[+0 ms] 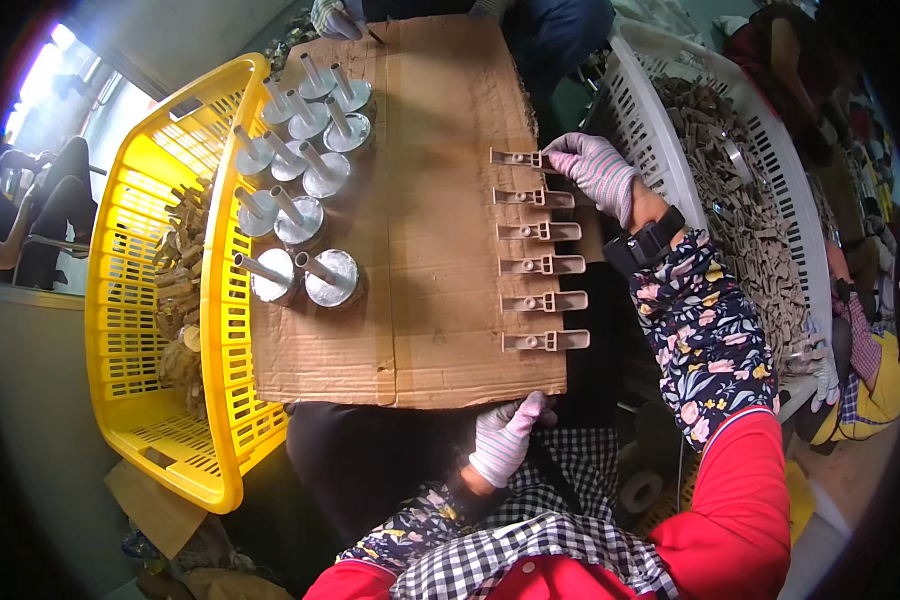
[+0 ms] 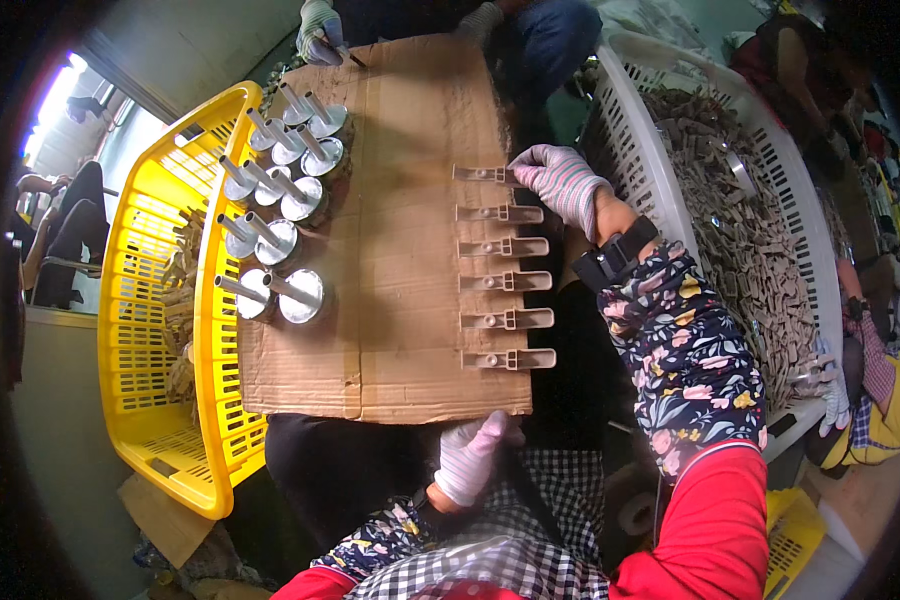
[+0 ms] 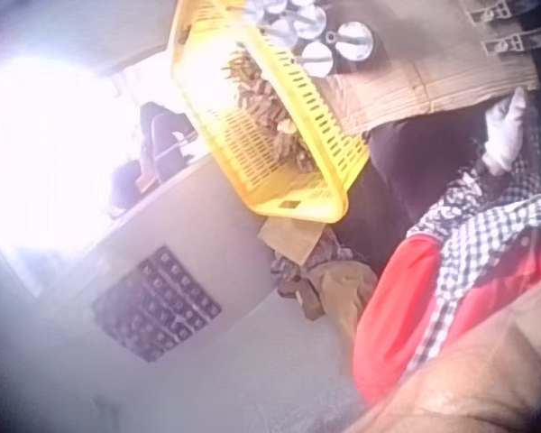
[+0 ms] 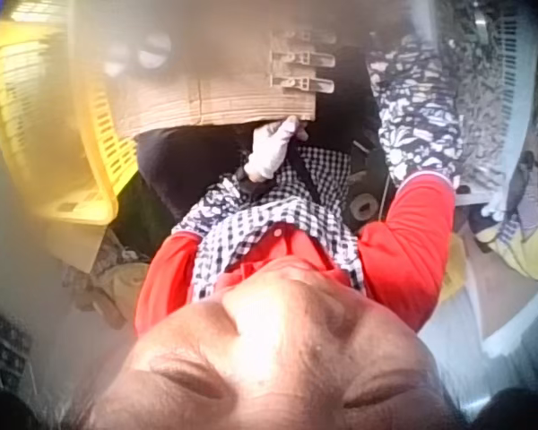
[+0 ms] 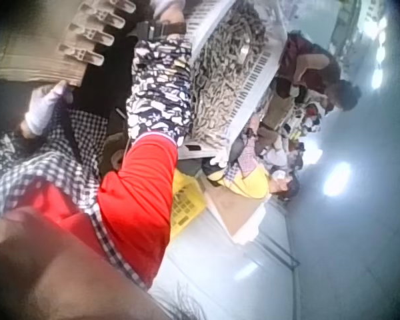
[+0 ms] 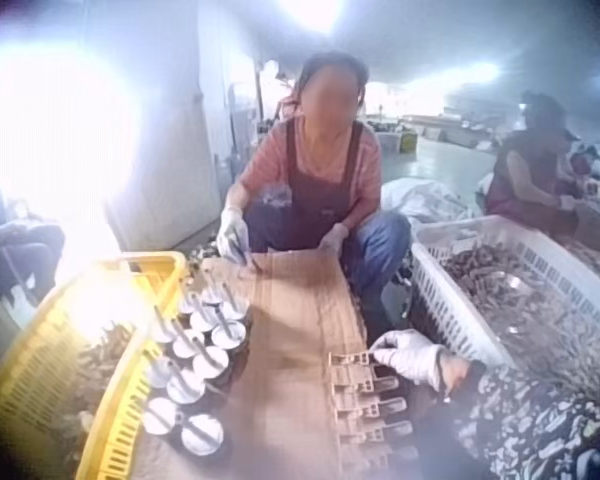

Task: Assembling small plastic components on a jig and placing them into a basket.

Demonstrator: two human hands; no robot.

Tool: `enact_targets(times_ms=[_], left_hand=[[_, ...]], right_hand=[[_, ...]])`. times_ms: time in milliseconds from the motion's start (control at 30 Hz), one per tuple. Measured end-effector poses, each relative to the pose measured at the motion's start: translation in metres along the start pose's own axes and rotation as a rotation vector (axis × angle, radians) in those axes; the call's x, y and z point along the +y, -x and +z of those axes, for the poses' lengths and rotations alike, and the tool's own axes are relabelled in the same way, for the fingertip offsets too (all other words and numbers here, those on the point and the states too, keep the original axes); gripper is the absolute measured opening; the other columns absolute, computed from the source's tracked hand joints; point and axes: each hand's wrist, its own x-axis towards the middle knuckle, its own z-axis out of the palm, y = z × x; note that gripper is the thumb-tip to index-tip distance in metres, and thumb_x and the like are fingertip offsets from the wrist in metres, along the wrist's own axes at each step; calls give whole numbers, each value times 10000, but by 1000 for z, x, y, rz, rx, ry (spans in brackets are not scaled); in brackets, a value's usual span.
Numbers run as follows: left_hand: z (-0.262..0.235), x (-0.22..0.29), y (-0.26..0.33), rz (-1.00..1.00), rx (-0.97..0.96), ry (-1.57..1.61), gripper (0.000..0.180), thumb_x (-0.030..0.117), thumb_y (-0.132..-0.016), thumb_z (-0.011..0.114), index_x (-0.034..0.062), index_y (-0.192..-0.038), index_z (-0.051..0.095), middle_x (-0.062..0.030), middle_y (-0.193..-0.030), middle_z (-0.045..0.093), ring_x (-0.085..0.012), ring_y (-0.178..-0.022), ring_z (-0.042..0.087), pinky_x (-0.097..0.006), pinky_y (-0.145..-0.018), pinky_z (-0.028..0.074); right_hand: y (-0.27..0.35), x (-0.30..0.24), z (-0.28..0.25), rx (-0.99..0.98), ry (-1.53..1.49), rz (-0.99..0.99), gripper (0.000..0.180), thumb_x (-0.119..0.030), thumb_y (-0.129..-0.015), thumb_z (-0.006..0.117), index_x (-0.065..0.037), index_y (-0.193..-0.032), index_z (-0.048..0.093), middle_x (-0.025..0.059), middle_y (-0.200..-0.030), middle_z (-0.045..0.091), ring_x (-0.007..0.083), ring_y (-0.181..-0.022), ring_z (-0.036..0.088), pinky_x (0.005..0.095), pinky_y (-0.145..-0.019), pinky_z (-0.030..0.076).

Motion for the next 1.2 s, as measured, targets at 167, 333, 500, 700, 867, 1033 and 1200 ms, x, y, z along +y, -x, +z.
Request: enact_targets(times_ms=[167, 333, 500, 700, 867, 1033, 1200], left_hand=[[-3, 10, -6, -17, 26, 24, 299, 267, -845, 647, -22, -923, 651, -95, -862, 649, -172, -747, 611, -298, -726, 487], [-4, 0, -5, -9, 18, 68, 263, 243, -858, 632, -3, -945, 658, -80, -884, 660, -146, -743, 612, -278, -724, 488], [-5, -4, -5, 16, -12, 75, 245, 227, -866, 623, 10, -973, 663, -64, -913, 669, -122, -746, 613, -262, -724, 492], [-4, -2, -5, 27, 1, 73, 255, 232, -865, 624, 3, -971, 664, -70, -918, 670, -126, -751, 614, -267, -735, 491], [-1, 2, -4, 7, 21, 54, 262, 240, -846, 647, -11, -923, 654, -94, -868, 647, -168, -735, 609, -300, -722, 490], [-3, 0, -4, 7, 16, 31, 264, 240, -859, 631, -8, -947, 658, -82, -888, 660, -145, -744, 612, -281, -732, 487], [-2, -1, -6, 43, -15, 47, 269, 241, -866, 623, -4, -970, 662, -71, -917, 673, -121, -748, 611, -263, -739, 482]], right_hand=[[-10, -1, 1, -55, 13, 56, 132, -122, -864, 589, -28, -954, 616, 7, -866, 614, 97, -806, 538, 246, -758, 445], [-12, -5, 3, -101, 56, 44, 130, -129, -859, 601, -27, -936, 622, 7, -855, 620, 94, -796, 543, 253, -751, 446], [-12, -3, 0, -66, 22, 29, 183, -177, -814, 620, -34, -925, 647, 30, -817, 637, 124, -775, 548, 275, -741, 445], [-11, -4, 2, -78, 39, 34, 185, -180, -812, 621, -36, -925, 648, 30, -821, 638, 126, -779, 550, 277, -744, 444], [-11, -6, 0, -72, 80, 62, 167, -173, -833, 620, -38, -929, 640, 16, -836, 634, 112, -788, 546, 265, -747, 442], [-16, -2, 2, -99, 106, 54, 162, -169, -856, 618, -32, -942, 631, 4, -852, 629, 95, -794, 544, 253, -746, 444], [-12, -12, 3, -45, 210, 22, 143, -124, -795, 656, -29, -898, 626, 34, -820, 633, 114, -779, 551, 272, -744, 450]])
